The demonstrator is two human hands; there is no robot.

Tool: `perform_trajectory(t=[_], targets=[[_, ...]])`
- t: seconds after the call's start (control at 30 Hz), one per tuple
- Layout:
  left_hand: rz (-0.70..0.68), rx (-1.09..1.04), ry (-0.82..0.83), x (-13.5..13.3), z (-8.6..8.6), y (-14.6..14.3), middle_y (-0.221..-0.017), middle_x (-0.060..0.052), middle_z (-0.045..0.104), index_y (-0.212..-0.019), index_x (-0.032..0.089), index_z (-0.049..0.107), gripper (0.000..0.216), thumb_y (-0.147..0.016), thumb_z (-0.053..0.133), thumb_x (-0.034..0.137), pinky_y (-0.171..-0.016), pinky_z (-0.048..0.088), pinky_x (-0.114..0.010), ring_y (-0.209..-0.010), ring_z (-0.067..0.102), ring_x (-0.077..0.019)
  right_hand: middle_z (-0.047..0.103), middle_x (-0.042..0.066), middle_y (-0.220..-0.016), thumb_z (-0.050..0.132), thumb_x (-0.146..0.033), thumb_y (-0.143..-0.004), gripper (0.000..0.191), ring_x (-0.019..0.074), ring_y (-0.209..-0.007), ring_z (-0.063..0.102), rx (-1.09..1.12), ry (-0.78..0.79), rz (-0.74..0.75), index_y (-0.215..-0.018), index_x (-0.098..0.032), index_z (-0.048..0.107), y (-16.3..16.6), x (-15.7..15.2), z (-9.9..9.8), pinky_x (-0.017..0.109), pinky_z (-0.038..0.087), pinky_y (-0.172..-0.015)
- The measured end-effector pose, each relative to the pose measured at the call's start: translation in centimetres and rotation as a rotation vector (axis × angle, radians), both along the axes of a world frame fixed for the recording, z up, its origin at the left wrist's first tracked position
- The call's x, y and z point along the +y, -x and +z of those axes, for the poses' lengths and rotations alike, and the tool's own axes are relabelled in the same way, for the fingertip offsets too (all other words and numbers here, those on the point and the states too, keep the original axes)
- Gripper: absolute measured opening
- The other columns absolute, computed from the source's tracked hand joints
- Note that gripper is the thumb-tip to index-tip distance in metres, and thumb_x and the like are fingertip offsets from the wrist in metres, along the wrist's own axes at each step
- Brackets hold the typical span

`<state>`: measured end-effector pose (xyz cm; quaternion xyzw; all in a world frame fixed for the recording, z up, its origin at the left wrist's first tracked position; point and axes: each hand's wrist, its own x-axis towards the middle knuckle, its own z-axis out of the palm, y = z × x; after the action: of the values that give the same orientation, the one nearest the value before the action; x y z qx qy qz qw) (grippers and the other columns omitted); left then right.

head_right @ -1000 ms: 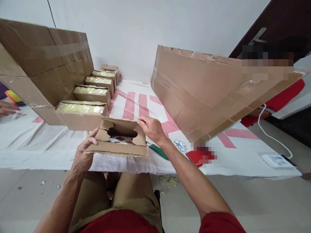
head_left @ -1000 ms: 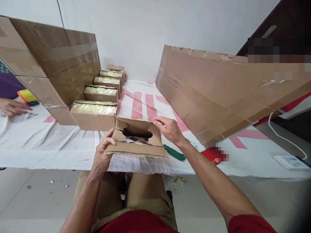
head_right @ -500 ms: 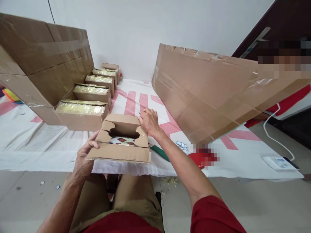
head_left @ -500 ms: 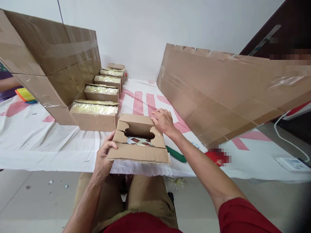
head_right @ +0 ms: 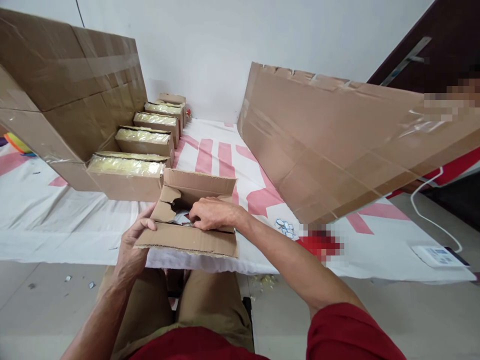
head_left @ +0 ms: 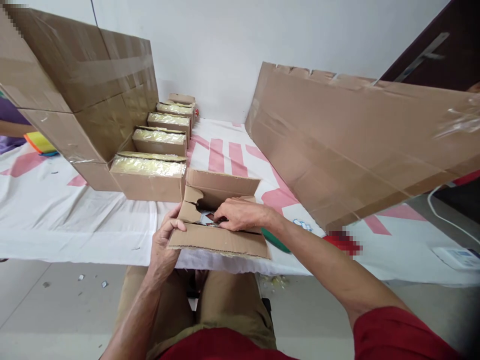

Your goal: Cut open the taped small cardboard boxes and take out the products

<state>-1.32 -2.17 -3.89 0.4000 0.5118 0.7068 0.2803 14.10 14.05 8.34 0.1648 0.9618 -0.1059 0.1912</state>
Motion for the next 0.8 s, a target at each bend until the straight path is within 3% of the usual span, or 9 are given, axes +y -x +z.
perform_trajectory(t=[0.07, 0.17, 0.27, 0.4, 0.47, 0.57, 0.6, 0.73, 0.8], targets=[[0.006, -0.007, 0.007, 0.0, 0.2, -0.2, -0.155, -0.012, 0.058, -0.076, 0.021, 0.063, 0.019, -0.078, 0.080, 0.028, -0.106, 0.050, -0.040, -0.139, 0.058, -0.0332, 0.082, 0.008, -0.096, 0.053, -0.016, -0.092, 0.029, 0.0231, -0.084, 0.072, 0.044, -0.118, -0.042, -0.096, -0.021, 0.081, -0.1, -0.1, -0.7, 0.031, 0.035, -0.066], [0.026, -0.029, 0.021, 0.1, 0.4, -0.4, -0.156, -0.011, 0.057, -0.077, 0.020, 0.063, 0.015, -0.076, 0.077, 0.026, -0.104, 0.051, -0.040, -0.137, 0.060, -0.0336, 0.082, 0.011, -0.095, 0.050, -0.014, -0.093, 0.029, 0.0237, -0.083, 0.072, 0.210, -0.207, -0.222, -0.094, -0.017, 0.079, -0.7, -0.1, -1.7, 0.031, 0.037, -0.067], [0.070, -0.049, 0.053, 0.4, 0.9, -0.7, -0.153, -0.011, 0.060, -0.076, 0.020, 0.063, 0.011, -0.075, 0.074, 0.023, -0.103, 0.052, -0.041, -0.132, 0.064, -0.0337, 0.080, 0.007, -0.086, 0.048, -0.014, -0.092, 0.030, 0.0183, -0.077, 0.069, 0.560, -0.061, -0.352, -0.089, -0.016, 0.078, -1.4, 0.2, -1.5, 0.028, 0.040, -0.069], [0.190, -0.023, 0.094, 0.7, 1.1, -0.8, -0.143, -0.014, 0.066, -0.074, 0.020, 0.063, 0.013, -0.071, 0.074, 0.025, -0.103, 0.053, -0.044, -0.129, 0.065, -0.0355, 0.071, 0.001, -0.073, 0.050, -0.020, -0.089, 0.026, 0.0139, -0.065, 0.059, 0.987, 0.128, -0.467, -0.081, -0.016, 0.075, -3.0, 0.3, 1.2, 0.025, 0.042, -0.063], [0.250, 0.004, 0.088, 1.0, 0.6, -0.9, -0.147, -0.015, 0.063, -0.087, 0.020, 0.066, 0.021, -0.071, 0.077, 0.029, -0.106, 0.052, -0.045, -0.132, 0.063, -0.0358, 0.066, -0.001, -0.070, 0.054, -0.025, -0.089, 0.024, 0.0127, -0.061, 0.054, 1.126, 0.180, -0.536, -0.081, -0.017, 0.075, -4.3, 0.1, 2.7, 0.025, 0.041, -0.058], [0.289, 0.039, 0.108, 1.6, -1.2, -0.9, -0.154, -0.018, 0.054, -0.128, 0.022, 0.060, 0.065, -0.070, 0.084, 0.040, -0.109, 0.051, -0.047, -0.137, 0.059, -0.0345, 0.059, -0.003, -0.064, 0.059, -0.030, -0.089, 0.022, 0.0115, -0.055, 0.048, 1.305, 0.224, -0.664, -0.083, -0.019, 0.077, -6.9, -0.2, 3.6, 0.024, 0.037, -0.051], [0.274, 0.065, 0.130, 1.8, -2.0, -0.9, -0.151, -0.019, 0.056, -0.133, 0.021, 0.057, 0.073, -0.069, 0.085, 0.043, -0.110, 0.050, -0.047, -0.137, 0.059, -0.0347, 0.057, -0.004, -0.063, 0.061, -0.031, -0.089, 0.020, 0.0113, -0.055, 0.047, 1.356, 0.230, -0.697, -0.083, -0.020, 0.077, -7.8, -0.3, 3.5, 0.024, 0.037, -0.050], [0.121, 0.156, 0.208, 2.9, -4.1, -1.2, -0.117, -0.015, 0.073, -0.112, 0.017, 0.066, 0.061, -0.066, 0.084, 0.053, -0.109, 0.050, -0.051, -0.119, 0.067, -0.0356, 0.054, -0.004, -0.062, 0.067, -0.031, -0.089, 0.015, 0.0115, -0.056, 0.047, 1.475, 0.164, -0.748, -0.082, -0.023, 0.077, -11.1, -0.8, 2.4, 0.024, 0.037, -0.049], [0.097, 0.131, 0.204, 3.5, -4.4, -1.5, -0.111, -0.013, 0.076, -0.110, 0.018, 0.066, 0.059, -0.065, 0.084, 0.051, -0.101, 0.055, -0.049, -0.108, 0.071, -0.0330, 0.053, -0.005, -0.061, 0.068, -0.031, -0.088, 0.014, 0.0119, -0.055, 0.046, 1.500, 0.094, -0.770, -0.080, -0.024, 0.077, -12.4, -1.1, 2.0, 0.024, 0.036, -0.049]])
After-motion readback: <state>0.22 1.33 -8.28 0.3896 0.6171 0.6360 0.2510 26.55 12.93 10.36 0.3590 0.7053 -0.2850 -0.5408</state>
